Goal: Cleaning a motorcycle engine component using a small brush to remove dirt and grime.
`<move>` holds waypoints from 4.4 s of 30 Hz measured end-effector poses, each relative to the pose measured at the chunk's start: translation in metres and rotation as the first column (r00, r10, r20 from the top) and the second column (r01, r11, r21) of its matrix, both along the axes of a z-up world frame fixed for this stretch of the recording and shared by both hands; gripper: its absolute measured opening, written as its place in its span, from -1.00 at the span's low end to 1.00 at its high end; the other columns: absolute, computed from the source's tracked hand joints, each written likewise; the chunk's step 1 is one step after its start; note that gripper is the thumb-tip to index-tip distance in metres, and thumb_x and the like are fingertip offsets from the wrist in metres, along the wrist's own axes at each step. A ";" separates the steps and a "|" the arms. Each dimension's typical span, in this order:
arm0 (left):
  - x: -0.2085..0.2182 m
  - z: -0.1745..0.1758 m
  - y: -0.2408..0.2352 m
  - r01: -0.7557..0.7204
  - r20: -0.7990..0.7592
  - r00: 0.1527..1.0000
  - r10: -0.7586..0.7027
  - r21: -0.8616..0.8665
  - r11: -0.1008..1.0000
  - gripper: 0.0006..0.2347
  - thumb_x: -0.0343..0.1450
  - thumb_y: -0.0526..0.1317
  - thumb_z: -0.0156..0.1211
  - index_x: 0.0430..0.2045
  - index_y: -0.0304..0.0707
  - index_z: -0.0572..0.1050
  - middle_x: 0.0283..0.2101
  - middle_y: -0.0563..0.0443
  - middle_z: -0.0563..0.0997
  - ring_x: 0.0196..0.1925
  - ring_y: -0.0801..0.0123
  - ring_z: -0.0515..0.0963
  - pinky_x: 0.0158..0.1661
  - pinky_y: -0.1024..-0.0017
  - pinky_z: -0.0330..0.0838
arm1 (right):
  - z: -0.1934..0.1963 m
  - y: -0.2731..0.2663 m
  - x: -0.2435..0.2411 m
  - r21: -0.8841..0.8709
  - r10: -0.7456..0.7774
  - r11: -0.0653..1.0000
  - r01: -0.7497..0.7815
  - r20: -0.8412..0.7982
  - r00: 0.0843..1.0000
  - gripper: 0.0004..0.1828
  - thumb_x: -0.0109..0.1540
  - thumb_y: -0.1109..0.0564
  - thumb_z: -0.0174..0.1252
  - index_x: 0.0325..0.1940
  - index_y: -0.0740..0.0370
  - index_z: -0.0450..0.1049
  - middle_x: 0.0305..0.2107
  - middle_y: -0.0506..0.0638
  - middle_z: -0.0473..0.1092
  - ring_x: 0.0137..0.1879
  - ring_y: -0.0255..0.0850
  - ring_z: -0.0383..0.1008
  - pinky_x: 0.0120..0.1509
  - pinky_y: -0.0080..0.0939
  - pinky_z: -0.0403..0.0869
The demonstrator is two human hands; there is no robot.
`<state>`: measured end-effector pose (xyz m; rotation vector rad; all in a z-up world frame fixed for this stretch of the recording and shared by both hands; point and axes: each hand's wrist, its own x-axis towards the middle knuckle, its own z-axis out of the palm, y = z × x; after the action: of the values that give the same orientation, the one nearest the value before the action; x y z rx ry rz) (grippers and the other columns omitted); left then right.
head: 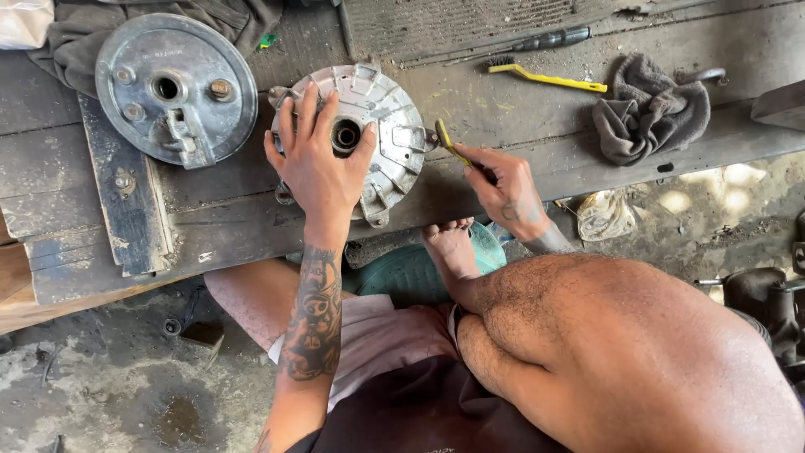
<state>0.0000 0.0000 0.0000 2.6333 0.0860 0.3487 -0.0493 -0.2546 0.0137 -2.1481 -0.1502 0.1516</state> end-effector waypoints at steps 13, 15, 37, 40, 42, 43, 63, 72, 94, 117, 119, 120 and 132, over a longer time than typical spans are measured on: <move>0.000 -0.002 0.000 -0.007 0.010 1.000 0.007 0.010 1.000 -0.52 0.40 0.21 0.29 0.12 0.01 0.61 0.35 0.23 0.43 0.44 0.16 0.26 0.31 -0.22 -0.01 | -0.004 0.004 0.006 0.016 -0.036 0.999 0.036 0.008 0.999 -0.62 0.32 0.24 0.04 0.22 0.30 0.51 -0.14 0.10 0.58 -0.59 -0.41 0.12 -0.58 -0.35 0.10; 0.001 -0.001 0.000 -0.004 -0.013 1.000 0.004 0.002 1.000 -0.49 0.41 0.26 0.22 0.13 0.01 0.61 0.35 0.24 0.43 0.44 0.17 0.24 0.32 -0.22 -0.04 | -0.003 0.001 -0.003 0.001 -0.032 0.999 0.032 -0.014 0.999 -0.63 0.32 0.26 0.06 0.20 0.28 0.54 -0.26 0.01 0.58 -0.56 -0.41 0.09 -0.51 -0.34 0.10; -0.001 -0.006 -0.001 -0.014 -0.013 1.000 0.014 0.007 1.000 -0.51 0.38 0.21 0.29 0.11 0.00 0.59 0.34 0.17 0.46 0.44 0.16 0.27 0.30 -0.23 -0.04 | -0.007 -0.006 -0.019 0.116 0.005 0.993 -0.009 0.033 0.999 -0.62 0.25 0.31 0.13 0.16 0.34 0.55 -0.26 0.35 0.53 -0.10 0.28 0.57 -0.23 0.11 0.52; 0.000 0.000 -0.005 -0.030 -0.003 1.000 0.030 -0.021 0.999 -0.52 0.39 0.21 0.28 0.11 0.04 0.62 0.34 0.29 0.44 0.45 0.21 0.24 0.32 -0.22 -0.04 | -0.010 0.007 -0.011 -0.051 0.112 0.993 -0.107 0.113 0.987 -0.58 0.34 0.32 0.01 0.30 0.34 0.43 -0.29 0.10 0.44 -0.34 -0.13 0.37 -0.14 -0.16 0.37; -0.001 0.000 -0.006 -0.044 -0.010 0.999 0.044 -0.005 0.999 -0.50 0.40 0.24 0.26 0.13 0.03 0.60 0.35 0.27 0.42 0.46 0.18 0.23 0.31 -0.20 -0.04 | -0.032 0.005 -0.008 -0.187 0.167 0.975 -0.122 0.251 0.953 -0.56 0.37 0.33 -0.02 0.36 0.27 0.36 -0.11 0.12 0.44 -0.37 -0.02 0.43 -0.26 -0.01 0.47; 0.000 0.000 -0.006 -0.042 -0.008 0.999 0.042 -0.007 0.999 -0.50 0.40 0.24 0.26 0.13 0.03 0.60 0.35 0.27 0.42 0.46 0.18 0.23 0.31 -0.20 -0.04 | -0.033 0.001 -0.010 -0.189 0.166 0.975 -0.120 0.253 0.953 -0.56 0.37 0.33 -0.02 0.36 0.27 0.36 -0.11 0.12 0.44 -0.37 -0.02 0.43 -0.26 -0.01 0.47; -0.001 -0.004 -0.004 -0.045 0.009 0.999 0.045 0.017 0.999 -0.52 0.40 0.23 0.29 0.12 0.05 0.61 0.34 0.28 0.44 0.45 0.20 0.24 0.31 -0.23 -0.01 | -0.034 -0.062 0.033 -0.608 0.379 0.793 0.041 0.544 0.748 -0.70 0.41 0.25 0.22 0.14 -0.09 0.68 -0.19 -0.08 0.51 -0.17 -0.24 0.33 0.23 -0.03 0.13; -0.001 -0.001 -0.004 -0.032 0.005 0.999 0.032 -0.004 0.999 -0.51 0.40 0.22 0.28 0.13 0.01 0.61 0.34 0.26 0.44 0.45 0.18 0.24 0.31 -0.24 -0.03 | -0.031 -0.057 0.042 -0.562 0.392 0.827 -0.037 0.527 0.754 -0.67 0.32 0.25 0.25 0.05 -0.16 0.68 -0.13 -0.06 0.49 -0.05 -0.17 0.36 0.28 0.03 0.10; -0.001 -0.003 -0.003 -0.029 0.025 0.999 0.029 0.010 1.000 -0.52 0.40 0.23 0.29 0.10 0.02 0.62 0.33 0.27 0.45 0.43 0.18 0.27 0.30 -0.21 0.01 | 0.004 -0.002 0.009 0.156 0.047 0.987 -0.028 -0.121 0.992 -0.58 0.39 0.27 0.01 0.35 0.36 0.38 -0.41 0.00 0.42 -0.53 -0.35 0.29 -0.53 -0.40 0.23; -0.001 -0.001 -0.003 0.004 -0.012 1.000 -0.004 -0.014 1.000 -0.51 0.41 0.22 0.23 0.10 -0.01 0.61 0.34 0.26 0.44 0.44 0.16 0.24 0.29 -0.27 -0.04 | -0.005 -0.006 0.002 0.281 0.001 0.957 0.067 -0.235 0.972 -0.58 0.40 0.23 -0.07 0.34 0.30 0.41 -0.69 -0.13 0.21 -0.58 -0.40 0.17 -0.48 -0.42 0.19; 0.001 -0.001 -0.004 0.003 -0.011 1.000 -0.003 -0.012 1.000 -0.51 0.40 0.23 0.23 0.11 -0.01 0.61 0.34 0.26 0.44 0.44 0.16 0.24 0.29 -0.27 -0.03 | -0.005 -0.007 0.007 0.281 0.004 0.958 0.056 -0.210 0.978 -0.59 0.40 0.23 -0.06 0.33 0.31 0.41 -0.67 -0.11 0.25 -0.58 -0.39 0.20 -0.49 -0.42 0.21; 0.001 -0.001 -0.003 -0.001 -0.011 1.000 0.001 -0.011 1.000 -0.51 0.40 0.23 0.23 0.12 -0.01 0.61 0.34 0.26 0.43 0.44 0.16 0.24 0.29 -0.27 -0.03 | -0.006 -0.007 0.008 0.279 0.010 0.959 0.042 -0.184 0.983 -0.60 0.41 0.24 -0.05 0.33 0.33 0.41 -0.65 -0.10 0.28 -0.57 -0.38 0.23 -0.49 -0.41 0.24; 0.001 -0.002 -0.002 0.030 -0.002 1.000 -0.030 -0.006 1.000 -0.52 0.40 0.18 0.28 0.10 -0.08 0.60 0.34 0.11 0.46 0.42 0.10 0.28 0.27 -0.28 -0.01 | -0.009 -0.006 0.005 0.173 -0.043 0.984 0.046 -0.022 0.999 -0.64 0.32 0.38 0.06 0.19 0.37 0.55 -0.26 0.37 0.51 -0.20 0.23 0.58 -0.19 0.01 0.52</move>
<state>0.0011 -0.0017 -0.0022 2.6266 0.0475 0.3343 -0.0444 -0.2606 0.0049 -1.9746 -0.1007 0.1277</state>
